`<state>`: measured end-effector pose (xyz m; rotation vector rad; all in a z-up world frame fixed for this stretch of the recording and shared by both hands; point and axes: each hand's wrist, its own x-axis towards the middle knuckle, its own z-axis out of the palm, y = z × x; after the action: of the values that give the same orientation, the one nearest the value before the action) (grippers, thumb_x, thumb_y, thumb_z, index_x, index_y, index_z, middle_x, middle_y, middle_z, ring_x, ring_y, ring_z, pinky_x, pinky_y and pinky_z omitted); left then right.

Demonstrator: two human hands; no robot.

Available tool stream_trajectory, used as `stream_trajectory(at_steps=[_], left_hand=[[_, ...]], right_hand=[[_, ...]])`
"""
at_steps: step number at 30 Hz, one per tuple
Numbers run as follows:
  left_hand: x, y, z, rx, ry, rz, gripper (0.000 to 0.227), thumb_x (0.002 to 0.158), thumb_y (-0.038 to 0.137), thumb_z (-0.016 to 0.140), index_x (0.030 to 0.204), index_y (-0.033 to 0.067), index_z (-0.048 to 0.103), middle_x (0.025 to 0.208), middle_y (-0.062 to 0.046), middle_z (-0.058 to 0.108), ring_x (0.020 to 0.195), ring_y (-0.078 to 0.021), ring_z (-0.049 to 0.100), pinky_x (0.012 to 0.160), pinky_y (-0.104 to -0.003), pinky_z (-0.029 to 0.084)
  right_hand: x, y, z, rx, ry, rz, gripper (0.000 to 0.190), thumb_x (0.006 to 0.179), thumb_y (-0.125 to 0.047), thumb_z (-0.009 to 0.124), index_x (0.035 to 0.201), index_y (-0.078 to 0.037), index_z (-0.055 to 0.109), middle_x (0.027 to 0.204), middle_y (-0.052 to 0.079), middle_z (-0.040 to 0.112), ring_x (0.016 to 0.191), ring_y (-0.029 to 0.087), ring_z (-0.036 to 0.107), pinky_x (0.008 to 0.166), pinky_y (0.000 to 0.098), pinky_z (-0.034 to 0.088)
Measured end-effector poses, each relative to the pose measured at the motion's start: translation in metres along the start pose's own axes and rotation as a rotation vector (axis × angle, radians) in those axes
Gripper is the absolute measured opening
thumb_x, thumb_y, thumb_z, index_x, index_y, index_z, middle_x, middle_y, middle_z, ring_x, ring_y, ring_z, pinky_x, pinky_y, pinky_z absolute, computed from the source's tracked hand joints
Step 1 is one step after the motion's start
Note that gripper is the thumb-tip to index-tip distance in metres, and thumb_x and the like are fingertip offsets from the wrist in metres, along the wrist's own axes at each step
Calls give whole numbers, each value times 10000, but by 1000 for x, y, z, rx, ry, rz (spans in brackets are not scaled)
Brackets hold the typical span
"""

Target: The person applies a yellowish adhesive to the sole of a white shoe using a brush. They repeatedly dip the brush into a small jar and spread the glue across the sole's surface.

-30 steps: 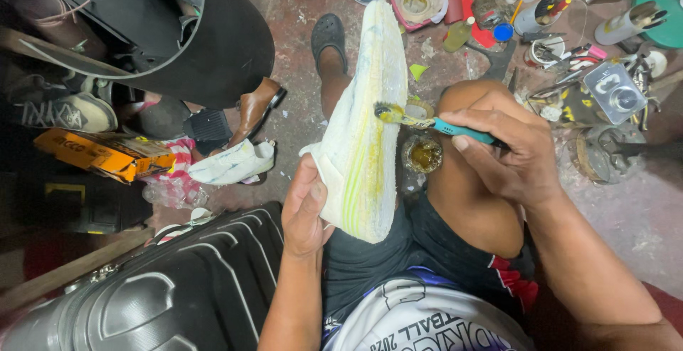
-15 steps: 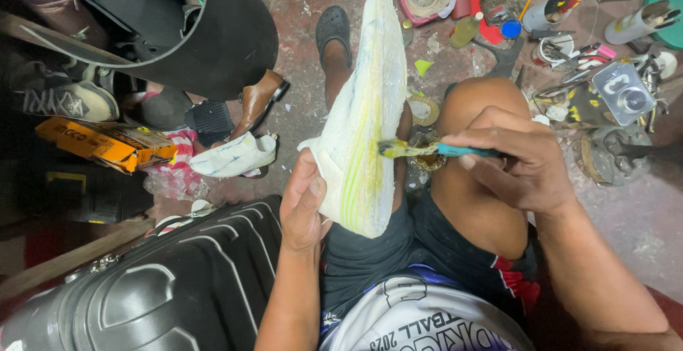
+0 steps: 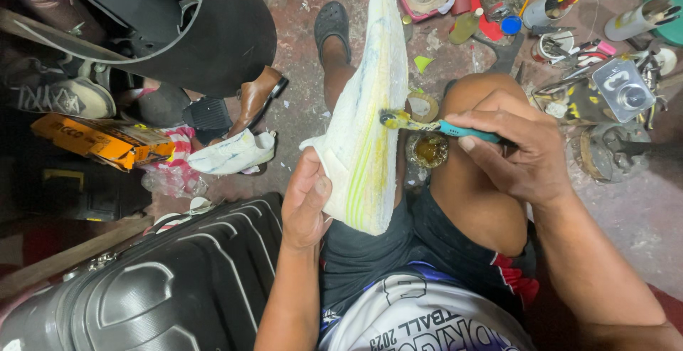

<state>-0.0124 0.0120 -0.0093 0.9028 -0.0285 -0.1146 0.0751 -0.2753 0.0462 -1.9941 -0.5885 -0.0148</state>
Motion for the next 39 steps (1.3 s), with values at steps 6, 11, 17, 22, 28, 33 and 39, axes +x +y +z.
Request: stream_trajectory(at_steps=[6,11,17,22,28,33,39], left_hand=[[1,0,-1,-18,7,-8,601,1052,371,643,1459,-28,453,1421,-132,588,1312,-179,564,1141,-328,427],[1,-1,-1,-18,13,12,561,1084,351,625,1455,-37,462,1409,-145,596,1279,-180,573,1104,-320,438],[1,-1,-2,-13,21,19,531,1092,332,615,1445,-31,456,1432,-137,579,1317,-176,553,1166,-326,419],[4,-8,-2,-120,39,33,617,1106,331,599,1544,-59,408,1443,-164,556,1342,-222,538,1215,-372,406],[10,-14,1,-353,43,27,688,1092,305,559,1620,-42,288,1584,-191,460,1464,-287,477,1257,-419,356],[16,-12,4,-349,91,35,670,1089,279,542,1612,-52,284,1588,-202,448,1469,-292,470,1270,-413,348],[15,11,-5,-222,203,105,678,1063,274,585,1594,-54,319,1528,-190,485,1410,-287,500,1231,-414,360]], right_hand=[[-4,2,3,33,-42,8,303,893,30,731,1184,-53,742,943,53,696,802,126,614,682,245,446],[-9,2,5,95,-97,4,323,859,62,716,1158,-57,741,953,57,695,815,125,624,661,242,437],[-15,3,2,97,-182,43,350,803,65,738,1127,-63,765,881,44,673,700,112,581,552,252,375],[-17,1,3,188,-316,11,340,783,33,750,1108,-63,776,873,38,706,657,97,607,534,249,417],[-20,-6,6,175,-142,-6,282,907,-18,690,1188,-42,698,979,72,692,837,178,653,743,309,491],[-22,-9,20,162,-210,83,279,911,-53,687,1185,-32,737,838,72,662,713,182,609,661,299,454],[-26,-26,-17,156,-258,91,312,876,-78,648,1175,-38,726,995,97,759,852,170,733,742,277,578]])
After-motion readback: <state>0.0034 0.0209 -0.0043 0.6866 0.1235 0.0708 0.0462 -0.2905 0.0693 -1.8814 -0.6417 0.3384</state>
